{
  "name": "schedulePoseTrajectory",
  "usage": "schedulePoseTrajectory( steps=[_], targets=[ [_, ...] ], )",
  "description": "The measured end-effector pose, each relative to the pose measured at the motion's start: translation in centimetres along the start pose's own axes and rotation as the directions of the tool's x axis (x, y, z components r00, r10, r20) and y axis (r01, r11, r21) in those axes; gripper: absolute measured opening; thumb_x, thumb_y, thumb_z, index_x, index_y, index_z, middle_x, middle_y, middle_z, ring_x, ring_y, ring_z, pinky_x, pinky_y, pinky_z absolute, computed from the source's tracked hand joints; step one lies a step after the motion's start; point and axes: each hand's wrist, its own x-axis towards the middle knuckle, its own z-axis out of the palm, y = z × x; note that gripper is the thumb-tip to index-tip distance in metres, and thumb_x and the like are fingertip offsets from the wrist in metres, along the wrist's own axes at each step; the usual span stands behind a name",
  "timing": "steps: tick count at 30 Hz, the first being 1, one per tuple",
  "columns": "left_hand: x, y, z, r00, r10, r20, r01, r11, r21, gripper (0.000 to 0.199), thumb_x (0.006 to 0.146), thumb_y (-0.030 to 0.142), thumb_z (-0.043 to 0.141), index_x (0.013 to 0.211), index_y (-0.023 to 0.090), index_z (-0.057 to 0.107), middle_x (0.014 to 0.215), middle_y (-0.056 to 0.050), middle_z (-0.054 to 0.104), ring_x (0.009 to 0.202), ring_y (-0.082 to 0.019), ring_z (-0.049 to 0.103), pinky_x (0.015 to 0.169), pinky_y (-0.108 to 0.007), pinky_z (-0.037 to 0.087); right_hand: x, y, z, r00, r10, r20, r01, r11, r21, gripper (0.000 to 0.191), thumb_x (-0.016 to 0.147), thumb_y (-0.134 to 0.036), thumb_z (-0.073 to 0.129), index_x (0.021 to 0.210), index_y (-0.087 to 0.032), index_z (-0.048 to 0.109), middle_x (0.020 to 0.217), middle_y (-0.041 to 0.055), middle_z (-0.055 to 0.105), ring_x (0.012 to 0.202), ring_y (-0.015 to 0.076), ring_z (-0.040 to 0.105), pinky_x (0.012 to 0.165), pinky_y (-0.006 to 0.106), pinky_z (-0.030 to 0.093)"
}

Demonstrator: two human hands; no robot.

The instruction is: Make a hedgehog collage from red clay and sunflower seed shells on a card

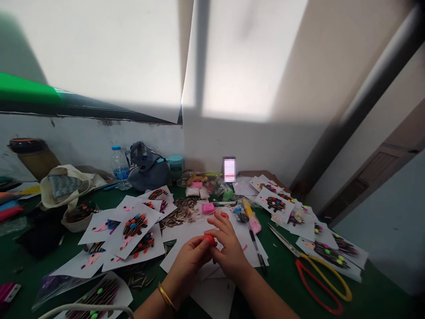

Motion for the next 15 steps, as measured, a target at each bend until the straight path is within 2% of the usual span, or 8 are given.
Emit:
schedulePoseTrajectory(
  steps=[3, 4, 7, 9, 12, 15],
  targets=[
    [0.08, -0.14, -0.12, 0.999, 0.023, -0.046, -0.024, 1.0, -0.013, 0.026, 0.079, 0.039, 0.072, 0.087, 0.014, 0.071, 0.086, -0.006, 0.069, 0.079, -0.015, 0.062, 0.078, -0.028, 0.047, -0.07, 0.25, 0.15, 0.999, 0.02, 0.025, -0.021, 0.999, 0.035, 0.055, 0.073, -0.02, 0.073, 0.125, -0.026, 0.059, 0.141, 0.0081, 0.051, 0.14, 0.0309, 0.032, 0.114, 0.058, 0.025],
    [0.06, -0.17, -0.13, 0.999, 0.024, -0.039, -0.024, 1.0, -0.019, 0.027, 0.08, 0.04, 0.071, 0.087, 0.014, 0.071, 0.086, -0.006, 0.069, 0.079, -0.015, 0.062, 0.078, -0.028, 0.047, -0.07, 0.27, 0.11, 0.999, 0.024, 0.035, -0.026, 0.999, 0.048, 0.057, 0.073, -0.021, 0.073, 0.128, -0.026, 0.057, 0.141, 0.0084, 0.051, 0.139, 0.031, 0.032, 0.113, 0.057, 0.026],
    [0.06, -0.21, -0.14, 1.0, 0.012, -0.006, -0.012, 1.0, -0.011, 0.032, 0.08, 0.044, 0.07, 0.092, 0.014, 0.07, 0.089, -0.007, 0.069, 0.083, -0.017, 0.063, 0.079, -0.03, 0.048, 0.06, 0.05, -0.25, 0.999, 0.025, 0.041, -0.028, 0.997, 0.075, 0.033, 0.083, -0.025, 0.066, 0.116, -0.027, 0.065, 0.136, 0.0071, 0.056, 0.137, 0.0298, 0.035, 0.112, 0.055, 0.03],
    [0.17, -0.21, -0.23, 0.997, 0.019, -0.069, -0.015, 0.999, 0.045, 0.038, 0.078, 0.047, 0.071, 0.102, 0.017, 0.069, 0.099, -0.009, 0.069, 0.088, -0.019, 0.064, 0.079, -0.031, 0.048, 0.21, -0.21, -0.5, 1.0, 0.022, 0.019, -0.023, 0.995, 0.096, 0.022, 0.088, -0.028, 0.061, 0.109, -0.027, 0.068, 0.128, 0.0071, 0.061, 0.132, 0.0284, 0.043, 0.109, 0.051, 0.035],
    [0.43, -0.2, -0.49, 0.972, 0.134, -0.191, -0.103, 0.981, 0.167, 0.054, 0.071, 0.043, 0.077, 0.119, 0.024, 0.063, 0.117, -0.009, 0.066, 0.097, -0.022, 0.063, 0.078, -0.03, 0.049, 0.27, -0.33, -0.44, 0.999, 0.035, 0.034, -0.04, 0.991, 0.13, 0.022, 0.091, -0.029, 0.058, 0.111, -0.026, 0.066, 0.115, 0.0069, 0.066, 0.113, 0.0245, 0.057, 0.099, 0.043, 0.045],
    [0.56, -0.09, -0.61, 0.945, 0.273, -0.178, -0.214, 0.932, 0.294, 0.055, 0.066, 0.038, 0.081, 0.118, 0.025, 0.066, 0.115, -0.009, 0.066, 0.102, -0.026, 0.062, 0.079, -0.033, 0.051, -0.02, 0.02, 0.27, 0.992, 0.109, 0.069, -0.118, 0.983, 0.138, 0.038, 0.086, -0.023, 0.061, 0.123, -0.026, 0.057, 0.106, 0.0057, 0.067, 0.099, 0.0222, 0.062, 0.09, 0.039, 0.05]
  ],
)
